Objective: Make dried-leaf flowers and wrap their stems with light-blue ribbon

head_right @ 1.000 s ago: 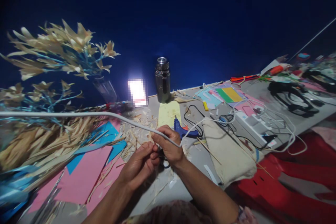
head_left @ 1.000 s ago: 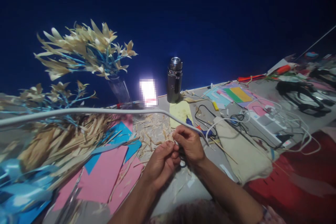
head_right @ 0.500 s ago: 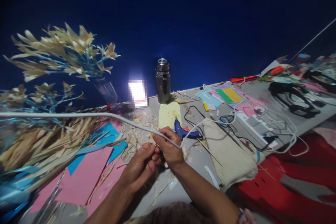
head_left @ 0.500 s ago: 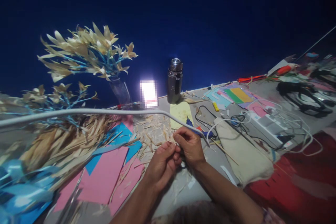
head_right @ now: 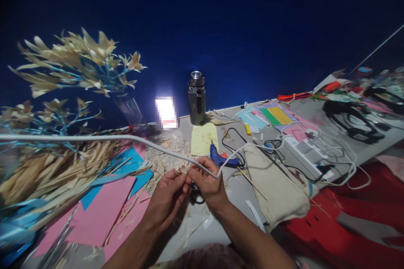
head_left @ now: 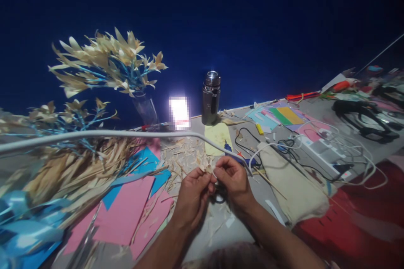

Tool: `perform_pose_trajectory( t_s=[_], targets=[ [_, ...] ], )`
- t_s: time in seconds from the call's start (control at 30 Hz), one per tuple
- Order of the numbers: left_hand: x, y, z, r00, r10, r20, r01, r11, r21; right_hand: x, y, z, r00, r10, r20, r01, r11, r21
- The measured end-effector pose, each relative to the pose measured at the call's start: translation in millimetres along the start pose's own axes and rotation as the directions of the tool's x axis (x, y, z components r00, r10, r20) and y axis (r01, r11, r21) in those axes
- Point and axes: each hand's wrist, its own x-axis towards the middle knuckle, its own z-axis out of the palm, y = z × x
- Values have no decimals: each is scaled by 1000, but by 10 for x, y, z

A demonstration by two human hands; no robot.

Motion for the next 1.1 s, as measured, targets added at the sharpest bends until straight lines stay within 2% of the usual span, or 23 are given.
perform_pose_trajectory(
  t_s=[0.1,0.23,0.43,0.77,1.1],
  targets=[
    [-19,-1,-5,991,124,-40,-117,983,141,-63,-2,-22,995,68,68,-71,996,46],
    [-48,-29,-29,968,248,-46,-227,936,268,-96,31,-76,990,76,121,-87,993,80],
    [-43,-97,-107,941,336,-41,-294,870,395,-99,68,-134,997,14,79,-14,1000,7],
    [-68,-85,-112,901,433,-38,-344,764,546,-101,106,-171,995,8,98,-8,1000,-10],
    [-92,-26,-105,798,584,152,-528,555,642,-105,88,-153,988,55,141,-68,994,87]
  ],
)
